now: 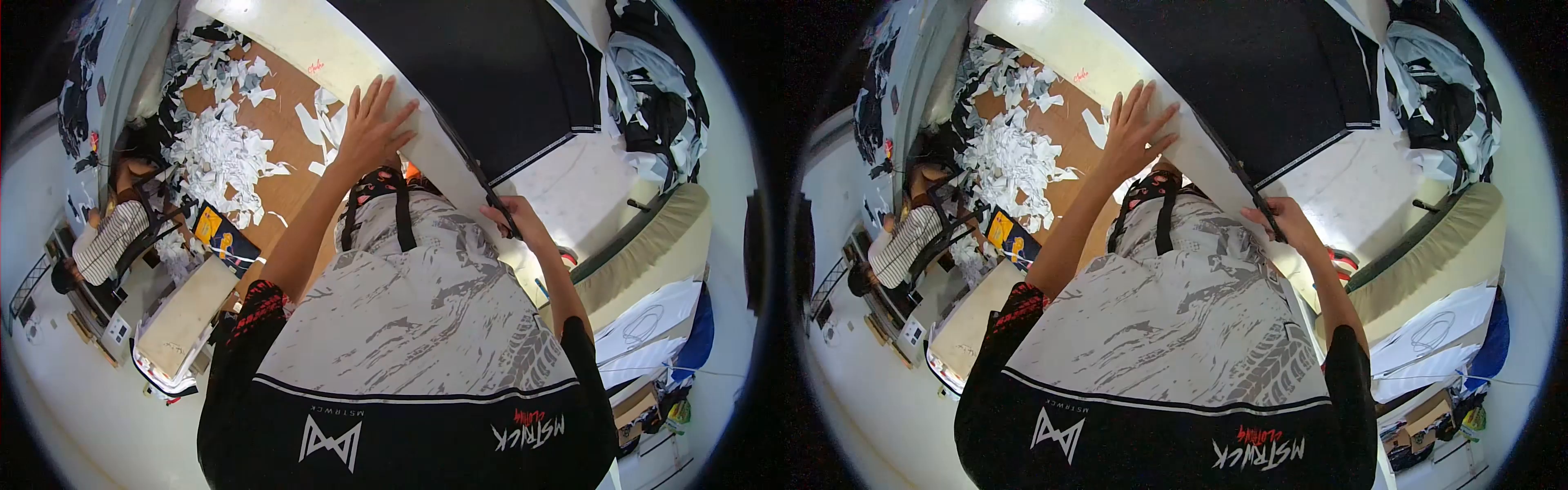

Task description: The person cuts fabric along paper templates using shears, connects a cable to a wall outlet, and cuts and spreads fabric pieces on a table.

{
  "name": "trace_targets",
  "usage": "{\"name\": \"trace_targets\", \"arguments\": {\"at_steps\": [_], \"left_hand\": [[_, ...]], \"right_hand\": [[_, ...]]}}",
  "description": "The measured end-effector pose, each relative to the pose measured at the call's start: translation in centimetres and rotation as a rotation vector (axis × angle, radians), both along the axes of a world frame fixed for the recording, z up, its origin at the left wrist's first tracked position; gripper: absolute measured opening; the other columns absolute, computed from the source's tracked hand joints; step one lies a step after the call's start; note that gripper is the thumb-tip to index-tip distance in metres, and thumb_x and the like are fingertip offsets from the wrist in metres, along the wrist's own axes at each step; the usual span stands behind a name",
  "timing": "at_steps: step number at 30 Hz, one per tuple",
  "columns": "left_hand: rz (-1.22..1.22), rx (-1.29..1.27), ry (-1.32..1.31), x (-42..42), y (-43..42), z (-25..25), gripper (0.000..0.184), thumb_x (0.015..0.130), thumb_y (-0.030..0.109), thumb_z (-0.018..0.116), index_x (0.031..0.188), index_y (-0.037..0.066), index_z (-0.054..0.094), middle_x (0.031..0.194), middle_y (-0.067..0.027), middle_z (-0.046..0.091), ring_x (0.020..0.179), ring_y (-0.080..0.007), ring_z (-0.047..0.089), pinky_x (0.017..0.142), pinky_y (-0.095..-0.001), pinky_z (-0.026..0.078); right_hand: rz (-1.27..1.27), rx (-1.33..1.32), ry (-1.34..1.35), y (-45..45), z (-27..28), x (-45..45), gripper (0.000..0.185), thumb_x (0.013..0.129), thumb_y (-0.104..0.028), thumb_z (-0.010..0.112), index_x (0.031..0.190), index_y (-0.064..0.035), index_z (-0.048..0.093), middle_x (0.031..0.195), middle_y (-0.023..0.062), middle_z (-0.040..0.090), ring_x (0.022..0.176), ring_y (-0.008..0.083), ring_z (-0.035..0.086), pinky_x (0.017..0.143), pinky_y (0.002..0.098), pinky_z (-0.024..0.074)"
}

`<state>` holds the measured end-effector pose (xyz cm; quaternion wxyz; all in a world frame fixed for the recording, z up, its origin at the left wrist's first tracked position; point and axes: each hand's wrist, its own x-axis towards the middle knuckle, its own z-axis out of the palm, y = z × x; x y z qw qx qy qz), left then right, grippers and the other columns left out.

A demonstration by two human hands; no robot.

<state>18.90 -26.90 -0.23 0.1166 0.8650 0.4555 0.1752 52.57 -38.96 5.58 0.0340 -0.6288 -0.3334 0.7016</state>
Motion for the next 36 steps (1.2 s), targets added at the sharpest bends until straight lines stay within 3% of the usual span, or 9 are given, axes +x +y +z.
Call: {"name": "trace_targets", "arguments": {"at_steps": [12,16,18,25,27,30,31,33,36], "left_hand": [[0.015,-0.034,-0.063,0.1,0.4,-0.4,0.052,0.096,0.042,0.070,0.146,0.030,0.062,0.164,-0.0186,0.036,0.154,-0.0401,0.030,0.124,-0.0637,0.019],[0.020,-0.049,-0.063,0.1,0.5,-0.8,0.052,0.096,0.043,0.070,0.146,0.030,0.061,0.166,-0.0175,0.036,0.154,-0.0397,0.031,0.124,-0.0639,0.018],[0.021,-0.039,-0.074,-0.1,0.7,-1.1,0.053,0.096,0.043,0.070,0.147,0.031,0.061,0.166,-0.0173,0.035,0.154,-0.0394,0.030,0.124,-0.0645,0.018],[0.043,-0.092,-0.070,-1.8,2.4,-1.7,0.055,0.096,0.043,0.071,0.149,0.031,0.059,0.167,-0.0181,0.034,0.155,-0.0390,0.029,0.122,-0.0666,0.020],[0.046,-0.105,-0.086,-2.6,3.5,-1.8,0.056,0.095,0.043,0.071,0.148,0.031,0.059,0.167,-0.0184,0.034,0.155,-0.0389,0.029,0.121,-0.0668,0.020],[0.050,-0.117,-0.090,-3.8,4.5,-1.9,0.055,0.095,0.042,0.072,0.147,0.030,0.061,0.167,-0.0181,0.034,0.156,-0.0388,0.029,0.122,-0.0663,0.019],[0.049,-0.122,-0.091,-4.0,4.7,-1.9,0.055,0.095,0.042,0.072,0.147,0.030,0.061,0.167,-0.0181,0.034,0.156,-0.0388,0.029,0.122,-0.0663,0.019],[0.045,-0.126,-0.093,-4.2,5.0,-1.8,0.055,0.094,0.039,0.074,0.146,0.029,0.062,0.167,-0.0192,0.034,0.154,-0.0414,0.031,0.122,-0.0649,0.020],[0.052,-0.131,-0.103,-4.1,4.8,-1.7,0.055,0.093,0.038,0.074,0.146,0.028,0.063,0.167,-0.0191,0.034,0.154,-0.0413,0.031,0.122,-0.0648,0.020]], "right_hand": [[0.067,0.026,-0.147,1.5,0.1,-1.4,0.041,0.091,-0.037,0.084,0.070,-0.0112,0.060,0.057,-0.0047,0.051,0.051,0.0045,0.050,0.050,0.0227,0.0374],[0.007,0.038,-0.054,1.0,-1.7,-0.7,0.041,0.091,-0.037,0.084,0.070,-0.0110,0.060,0.058,-0.0046,0.051,0.051,0.0049,0.050,0.049,0.0229,0.0375],[-0.023,0.083,-0.067,2.0,-2.2,-1.4,0.051,0.081,-0.051,0.088,0.071,-0.0050,0.070,0.057,-0.0009,0.054,0.050,0.0086,0.049,0.049,0.0263,0.0338],[-0.007,0.026,-0.108,6.9,-1.1,-4.8,0.049,0.080,-0.048,0.090,0.069,-0.0065,0.067,0.058,-0.0017,0.054,0.052,0.0078,0.047,0.052,0.0264,0.0338],[0.083,0.058,-0.175,7.9,-1.9,-5.2,0.046,0.080,-0.046,0.091,0.076,-0.0042,0.072,0.060,-0.0020,0.055,0.054,0.0073,0.048,0.053,0.0261,0.0341],[-0.011,0.020,-0.068,9.8,-1.0,-7.3,0.047,0.079,-0.046,0.091,0.081,-0.0014,0.076,0.063,-0.0018,0.058,0.056,0.0074,0.049,0.054,0.0262,0.0356],[-0.012,0.016,-0.070,10.5,-0.8,-8.0,0.047,0.079,-0.046,0.091,0.081,-0.0014,0.076,0.063,-0.0018,0.058,0.056,0.0074,0.049,0.054,0.0262,0.0356],[-0.004,0.071,-0.057,11.9,-0.7,-9.3,0.045,0.085,-0.041,0.088,0.068,-0.0101,0.060,0.057,-0.0041,0.051,0.051,0.0051,0.049,0.050,0.0234,0.0360],[0.013,0.049,-0.092,12.7,-1.3,-10.1,0.046,0.085,-0.042,0.088,0.067,-0.0099,0.061,0.056,-0.0042,0.050,0.051,0.0052,0.049,0.050,0.0236,0.0363]]}}
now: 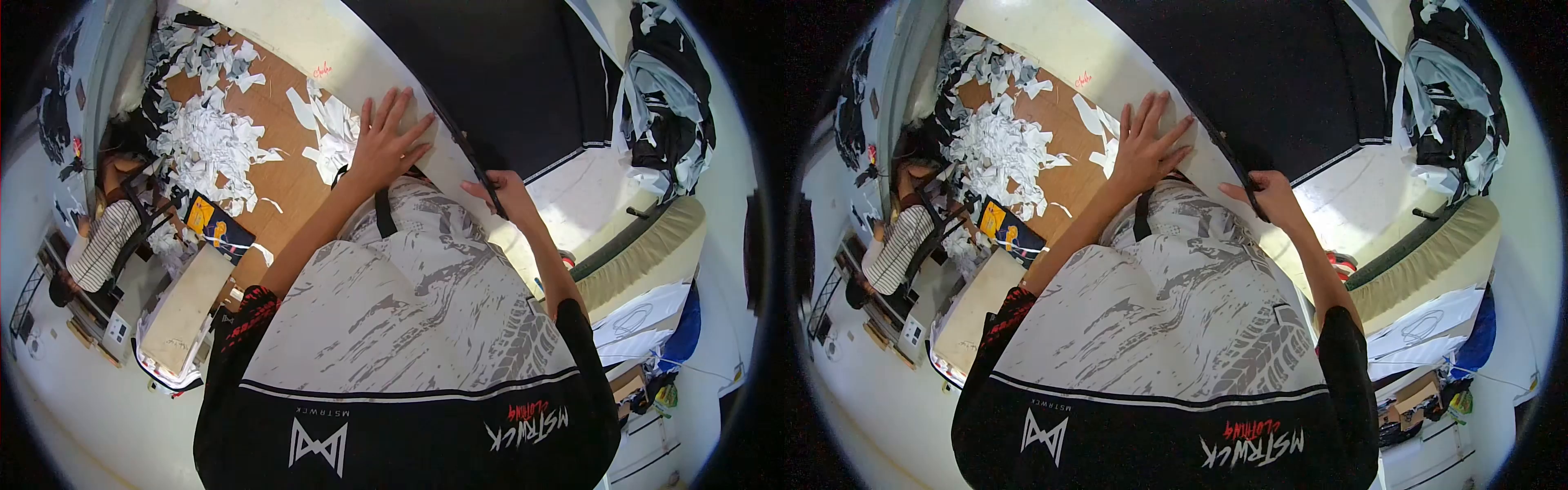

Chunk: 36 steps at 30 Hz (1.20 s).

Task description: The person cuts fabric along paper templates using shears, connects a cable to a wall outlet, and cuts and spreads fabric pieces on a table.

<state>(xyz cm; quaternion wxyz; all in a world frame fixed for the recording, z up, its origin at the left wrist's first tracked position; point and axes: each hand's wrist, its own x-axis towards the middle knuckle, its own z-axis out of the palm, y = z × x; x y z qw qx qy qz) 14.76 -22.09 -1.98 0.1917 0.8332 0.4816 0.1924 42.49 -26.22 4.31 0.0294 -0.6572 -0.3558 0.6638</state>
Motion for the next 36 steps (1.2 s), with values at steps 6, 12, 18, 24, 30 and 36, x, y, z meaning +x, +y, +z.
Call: {"name": "trace_targets", "arguments": {"at_steps": [6,12,18,24,30,36], "left_hand": [[-0.001,-0.012,-0.023,0.9,-0.7,0.3,0.054,0.092,0.038,0.075,0.144,0.028,0.064,0.167,-0.0190,0.035,0.154,-0.0410,0.032,0.121,-0.0648,0.020],[0.000,-0.015,0.011,1.2,-0.6,0.1,0.055,0.093,0.042,0.073,0.145,0.029,0.062,0.167,-0.0190,0.034,0.156,-0.0394,0.029,0.122,-0.0653,0.019],[-0.011,-0.019,-0.005,1.3,-0.5,0.6,0.056,0.091,0.039,0.075,0.145,0.027,0.063,0.167,-0.0204,0.034,0.154,-0.0415,0.031,0.120,-0.0659,0.021],[-0.026,-0.040,-0.006,2.3,-1.5,1.3,0.057,0.091,0.040,0.074,0.145,0.026,0.062,0.168,-0.0201,0.032,0.155,-0.0404,0.030,0.120,-0.0661,0.022],[-0.032,-0.028,-0.007,3.1,-1.8,1.9,0.062,0.091,0.041,0.073,0.149,0.027,0.058,0.168,-0.0189,0.034,0.155,-0.0399,0.031,0.120,-0.0656,0.023],[-0.042,-0.065,-0.047,3.3,-2.8,1.3,0.050,0.093,0.040,0.073,0.140,0.024,0.066,0.169,-0.0204,0.032,0.157,-0.0401,0.027,0.122,-0.0656,0.017]], "right_hand": [[0.022,-0.022,-0.044,0.0,0.9,0.4,0.046,0.085,-0.041,0.088,0.068,-0.0091,0.061,0.055,-0.0034,0.052,0.049,0.0056,0.049,0.049,0.0235,0.0368],[-0.040,-0.012,0.049,2.4,-0.1,-0.8,0.052,0.079,-0.054,0.090,0.072,-0.0062,0.070,0.056,-0.0007,0.054,0.048,0.0087,0.053,0.048,0.0242,0.0374],[-0.036,0.019,0.022,2.9,-0.2,-1.4,0.051,0.078,-0.053,0.091,0.071,-0.0074,0.069,0.056,-0.0011,0.054,0.047,0.0089,0.052,0.047,0.0246,0.0368],[-0.116,-0.001,0.128,4.2,1.4,-2.0,0.045,0.086,-0.042,0.088,0.067,-0.0104,0.061,0.055,-0.0029,0.052,0.048,0.0062,0.050,0.048,0.0231,0.0377],[-0.033,0.052,0.041,5.3,2.3,-1.8,0.044,0.085,-0.042,0.088,0.069,-0.0103,0.062,0.056,-0.0029,0.052,0.049,0.0060,0.050,0.048,0.0228,0.0379],[-0.093,0.022,0.061,6.6,1.6,-2.8,0.045,0.086,-0.043,0.087,0.070,-0.0084,0.063,0.055,-0.0022,0.052,0.047,0.0066,0.050,0.048,0.0233,0.0382]]}}
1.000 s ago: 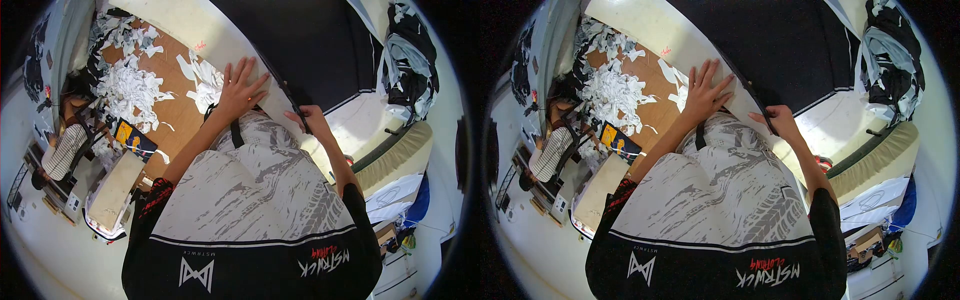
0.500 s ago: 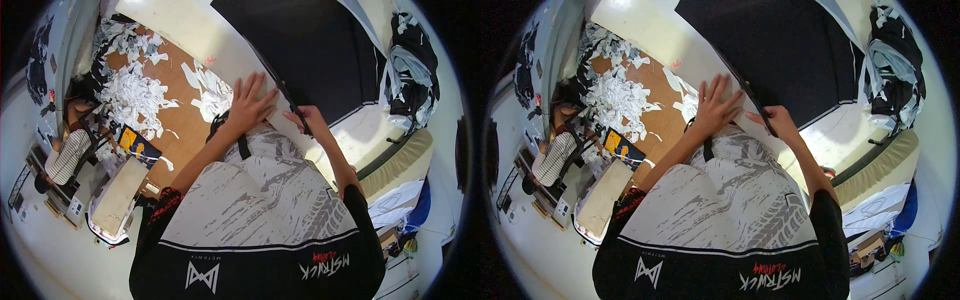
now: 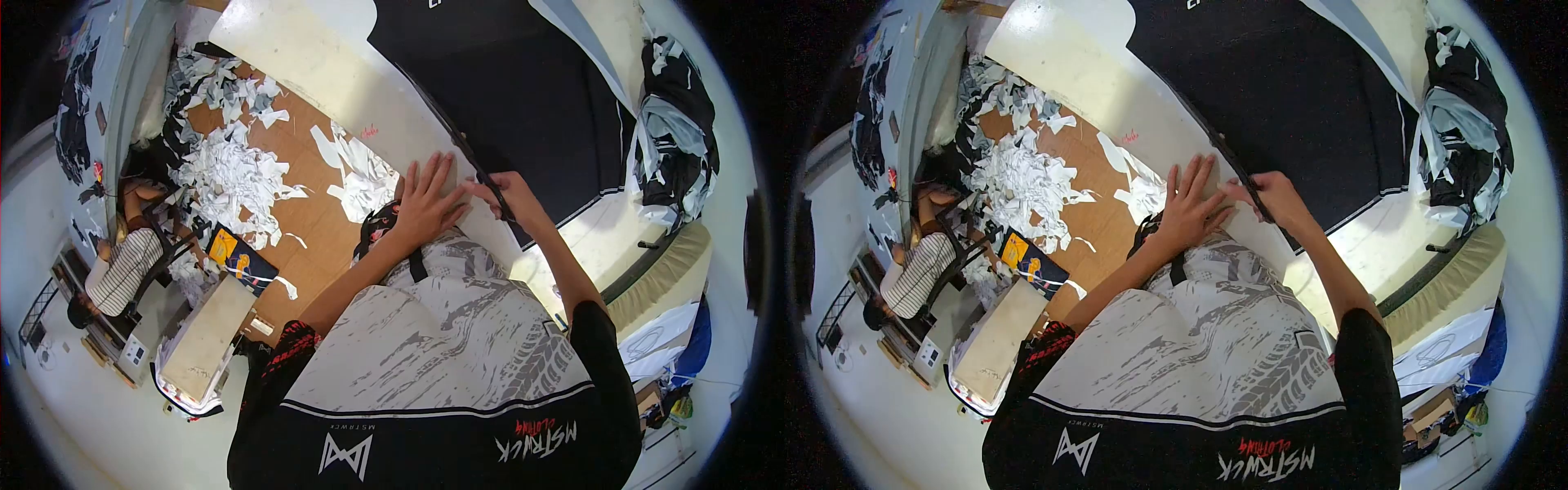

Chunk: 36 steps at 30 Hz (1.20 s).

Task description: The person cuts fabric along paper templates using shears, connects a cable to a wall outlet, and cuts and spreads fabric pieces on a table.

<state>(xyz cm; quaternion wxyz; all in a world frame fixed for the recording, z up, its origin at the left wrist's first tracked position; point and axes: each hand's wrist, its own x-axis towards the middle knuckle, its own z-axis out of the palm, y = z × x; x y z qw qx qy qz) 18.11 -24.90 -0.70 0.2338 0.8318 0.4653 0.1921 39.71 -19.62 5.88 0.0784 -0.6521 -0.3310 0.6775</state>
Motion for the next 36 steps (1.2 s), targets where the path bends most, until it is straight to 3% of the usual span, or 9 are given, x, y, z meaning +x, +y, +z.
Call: {"name": "trace_targets", "arguments": {"at_steps": [6,16,18,28,30,31,33,35,36], "left_hand": [[0.016,0.034,0.004,0.7,-0.3,0.0,0.049,0.093,0.041,0.071,0.138,0.022,0.067,0.165,-0.0199,0.038,0.155,-0.0401,0.031,0.122,-0.0652,0.019],[0.016,0.066,-0.036,-1.1,1.8,0.8,0.055,0.095,0.044,0.068,0.146,0.026,0.060,0.163,-0.0203,0.039,0.155,-0.0398,0.031,0.121,-0.0657,0.019],[0.015,0.049,-0.025,-1.8,2.2,0.6,0.055,0.096,0.044,0.068,0.147,0.027,0.060,0.162,-0.0207,0.039,0.155,-0.0403,0.031,0.121,-0.0661,0.020],[-0.018,0.076,-0.022,-2.5,3.2,2.4,0.055,0.092,0.038,0.073,0.144,0.022,0.062,0.163,-0.0220,0.037,0.153,-0.0413,0.032,0.121,-0.0667,0.021],[-0.122,-0.032,-0.063,-4.5,4.0,4.2,0.055,0.089,0.032,0.075,0.141,0.017,0.063,0.159,-0.0225,0.042,0.148,-0.0428,0.038,0.120,-0.0615,0.029],[-0.115,-0.009,-0.065,-5.3,4.6,4.1,0.055,0.089,0.032,0.075,0.141,0.017,0.063,0.159,-0.0225,0.042,0.148,-0.0428,0.038,0.120,-0.0615,0.029],[-0.028,-0.034,-0.243,-7.6,5.7,3.5,0.052,0.089,0.028,0.075,0.137,0.013,0.064,0.153,-0.0228,0.047,0.142,-0.0424,0.045,0.116,-0.0555,0.037],[-0.024,0.000,-0.268,-11.5,8.1,4.7,0.050,0.087,0.021,0.077,0.135,0.012,0.064,0.149,-0.0223,0.050,0.136,-0.0407,0.051,0.112,-0.0523,0.042],[0.043,-0.038,-0.272,-13.6,9.3,4.8,0.050,0.087,0.019,0.078,0.135,0.011,0.064,0.150,-0.0210,0.050,0.136,-0.0400,0.051,0.111,-0.0510,0.043]], "right_hand": [[0.114,0.070,-0.007,1.6,-0.4,-0.1,0.044,0.089,-0.043,0.084,0.071,-0.0078,0.064,0.058,-0.0015,0.054,0.049,0.0064,0.051,0.049,0.0231,0.0392],[0.072,0.065,0.022,6.6,-0.3,-3.7,0.044,0.088,-0.044,0.085,0.073,-0.0064,0.067,0.057,-0.0011,0.055,0.048,0.0072,0.051,0.048,0.0233,0.0389],[0.069,0.102,0.000,7.6,-0.2,-4.7,0.051,0.080,-0.051,0.089,0.071,-0.0042,0.070,0.057,0.0021,0.057,0.048,0.0104,0.055,0.046,0.0246,0.0403],[0.079,0.169,0.013,9.3,0.0,-6.1,0.054,0.080,-0.052,0.089,0.072,-0.0017,0.072,0.057,0.0007,0.058,0.047,0.0106,0.053,0.044,0.0258,0.0404],[0.037,0.170,-0.071,8.1,-0.4,-7.1,0.055,0.081,-0.050,0.088,0.069,0.0005,0.071,0.057,0.0078,0.060,0.047,0.0154,0.054,0.046,0.0316,0.0423],[0.044,0.192,-0.075,7.4,-1.6,-7.0,0.055,0.081,-0.050,0.088,0.069,0.0005,0.071,0.057,0.0078,0.060,0.047,0.0154,0.054,0.046,0.0316,0.0423],[0.168,0.624,-0.220,5.4,-3.5,-6.3,0.054,0.079,-0.046,0.089,0.070,0.0029,0.068,0.059,0.0164,0.061,0.049,0.0207,0.054,0.051,0.0379,0.0441],[0.212,0.821,-0.388,3.7,0.4,-8.4,0.047,0.079,-0.039,0.091,0.071,-0.0006,0.065,0.056,0.0103,0.052,0.047,0.0146,0.049,0.047,0.0368,0.0399],[0.181,0.770,-0.448,2.8,2.0,-9.5,0.047,0.077,-0.037,0.093,0.069,-0.0007,0.062,0.057,0.0111,0.050,0.048,0.0144,0.048,0.047,0.0372,0.0393]]}}
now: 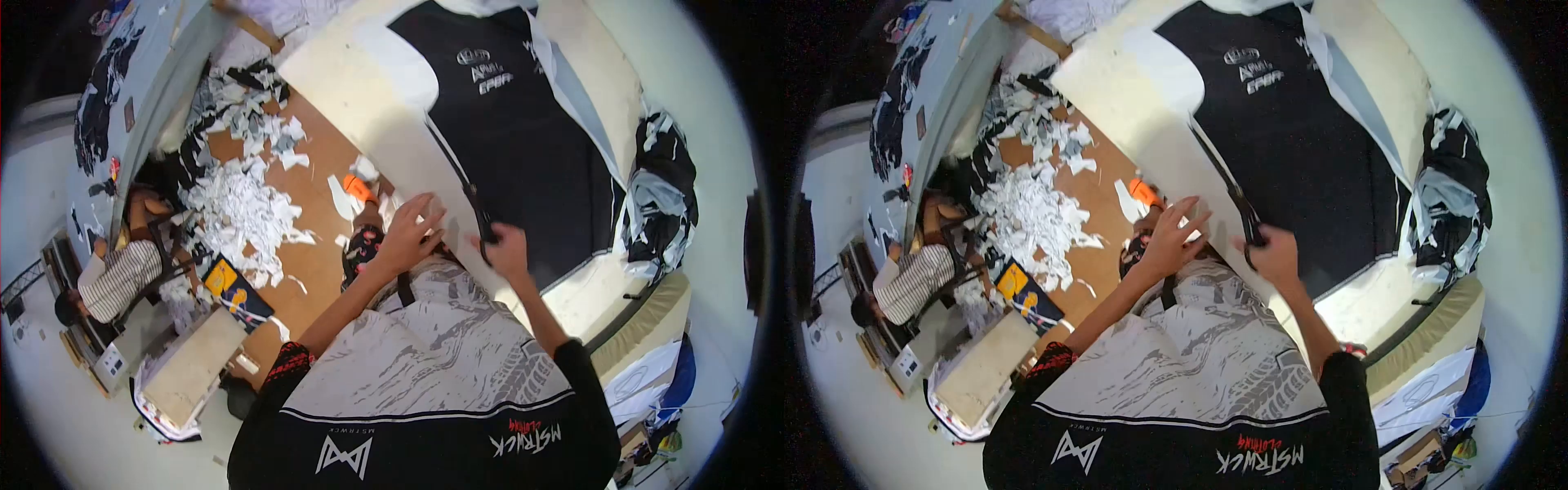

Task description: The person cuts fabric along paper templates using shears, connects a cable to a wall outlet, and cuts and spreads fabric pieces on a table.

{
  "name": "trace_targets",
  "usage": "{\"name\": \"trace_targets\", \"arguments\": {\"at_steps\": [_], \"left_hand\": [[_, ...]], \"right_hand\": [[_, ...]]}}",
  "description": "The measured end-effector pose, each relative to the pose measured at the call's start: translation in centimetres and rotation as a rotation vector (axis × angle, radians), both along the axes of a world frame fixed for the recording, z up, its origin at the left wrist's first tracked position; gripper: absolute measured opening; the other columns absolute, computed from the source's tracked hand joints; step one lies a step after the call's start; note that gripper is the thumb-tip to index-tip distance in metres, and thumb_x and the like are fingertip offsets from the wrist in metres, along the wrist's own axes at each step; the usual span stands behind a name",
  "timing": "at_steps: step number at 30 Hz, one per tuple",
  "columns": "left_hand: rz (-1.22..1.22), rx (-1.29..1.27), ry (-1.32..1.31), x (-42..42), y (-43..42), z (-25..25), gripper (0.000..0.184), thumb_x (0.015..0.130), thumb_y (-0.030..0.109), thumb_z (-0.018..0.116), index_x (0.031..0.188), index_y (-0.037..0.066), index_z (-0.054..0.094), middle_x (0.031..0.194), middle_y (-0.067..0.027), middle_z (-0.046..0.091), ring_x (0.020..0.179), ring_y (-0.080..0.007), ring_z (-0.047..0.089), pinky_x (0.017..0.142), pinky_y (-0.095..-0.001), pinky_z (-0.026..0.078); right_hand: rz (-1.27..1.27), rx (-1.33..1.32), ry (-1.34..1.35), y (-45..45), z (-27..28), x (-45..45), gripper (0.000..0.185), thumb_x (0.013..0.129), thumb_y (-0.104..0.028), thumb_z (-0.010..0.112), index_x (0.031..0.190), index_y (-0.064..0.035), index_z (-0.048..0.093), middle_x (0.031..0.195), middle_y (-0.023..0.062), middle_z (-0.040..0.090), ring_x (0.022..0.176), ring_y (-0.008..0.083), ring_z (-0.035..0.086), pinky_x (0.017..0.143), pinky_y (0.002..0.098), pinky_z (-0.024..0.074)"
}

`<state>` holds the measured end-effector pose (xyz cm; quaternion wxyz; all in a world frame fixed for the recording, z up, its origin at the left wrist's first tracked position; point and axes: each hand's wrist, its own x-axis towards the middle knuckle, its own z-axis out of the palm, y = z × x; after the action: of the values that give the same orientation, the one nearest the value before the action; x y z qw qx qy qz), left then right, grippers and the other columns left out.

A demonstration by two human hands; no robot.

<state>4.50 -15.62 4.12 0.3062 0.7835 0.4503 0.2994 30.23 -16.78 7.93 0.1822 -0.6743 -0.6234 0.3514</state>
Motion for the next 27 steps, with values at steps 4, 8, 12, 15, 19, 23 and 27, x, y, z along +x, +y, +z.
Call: {"name": "trace_targets", "arguments": {"at_steps": [4,8,12,15,19,23,27], "left_hand": [[0.139,0.025,-0.023,-10.4,6.5,0.0,0.048,0.086,0.014,0.080,0.132,0.009,0.066,0.144,-0.0197,0.055,0.128,-0.0401,0.057,0.105,-0.0499,0.048],[0.151,-0.023,-0.009,-21.9,15.6,2.7,0.043,0.092,0.017,0.078,0.132,0.008,0.066,0.144,-0.0208,0.057,0.128,-0.0412,0.058,0.105,-0.0494,0.049],[0.139,-0.027,0.026,-31.2,24.1,4.2,0.045,0.093,0.017,0.078,0.135,0.009,0.063,0.140,-0.0202,0.059,0.124,-0.0417,0.060,0.102,-0.0488,0.051],[0.085,-0.091,0.052,-35.4,30.1,5.9,0.042,0.093,0.016,0.078,0.132,0.007,0.065,0.139,-0.0199,0.060,0.123,-0.0422,0.061,0.101,-0.0486,0.051],[0.053,0.021,0.020,-37.7,40.1,5.1,0.038,0.093,0.016,0.077,0.129,0.006,0.066,0.138,-0.0202,0.061,0.123,-0.0430,0.060,0.102,-0.0482,0.050],[-0.059,0.065,0.086,-39.2,50.4,3.4,0.038,0.093,0.017,0.077,0.128,0.006,0.067,0.137,-0.0218,0.061,0.124,-0.0445,0.059,0.104,-0.0489,0.049],[-0.118,0.007,0.093,-42.1,60.6,0.3,0.034,0.090,0.022,0.078,0.120,0.008,0.070,0.131,-0.0188,0.064,0.119,-0.0404,0.062,0.099,-0.0476,0.050]], "right_hand": [[-0.254,0.074,-0.010,-2.0,2.9,-6.7,0.049,0.074,-0.028,0.095,0.069,0.0002,0.056,0.056,0.0079,0.045,0.053,0.0127,0.039,0.048,0.0348,0.0359],[-0.315,0.110,-0.115,4.9,2.8,-14.4,0.036,0.078,-0.023,0.093,0.081,0.0019,0.068,0.061,0.0090,0.053,0.055,0.0152,0.044,0.052,0.0352,0.0390],[-0.346,0.123,-0.205,9.8,2.7,-19.4,0.034,0.082,-0.028,0.089,0.091,-0.0006,0.071,0.067,0.0129,0.060,0.058,0.0233,0.054,0.057,0.0386,0.0450],[-0.395,0.063,-0.243,12.0,3.7,-22.7,0.034,0.083,-0.030,0.087,0.093,-0.0028,0.069,0.077,0.0164,0.067,0.068,0.0355,0.064,0.063,0.0420,0.0496],[-0.394,0.242,-0.327,14.2,1.6,-24.9,0.035,0.075,-0.016,0.086,0.104,-0.0058,0.068,0.087,0.0158,0.068,0.078,0.0385,0.068,0.073,0.0448,0.0557],[-0.408,0.117,-0.296,17.3,2.7,-24.4,0.050,0.069,-0.012,0.082,0.116,-0.0048,0.066,0.111,0.0182,0.066,0.106,0.0388,0.065,0.093,0.0451,0.0535],[-0.227,0.147,-0.444,26.0,8.4,-24.6,0.040,0.071,-0.006,0.076,0.110,-0.0048,0.067,0.107,0.0174,0.065,0.101,0.0391,0.063,0.089,0.0462,0.0522]]}}
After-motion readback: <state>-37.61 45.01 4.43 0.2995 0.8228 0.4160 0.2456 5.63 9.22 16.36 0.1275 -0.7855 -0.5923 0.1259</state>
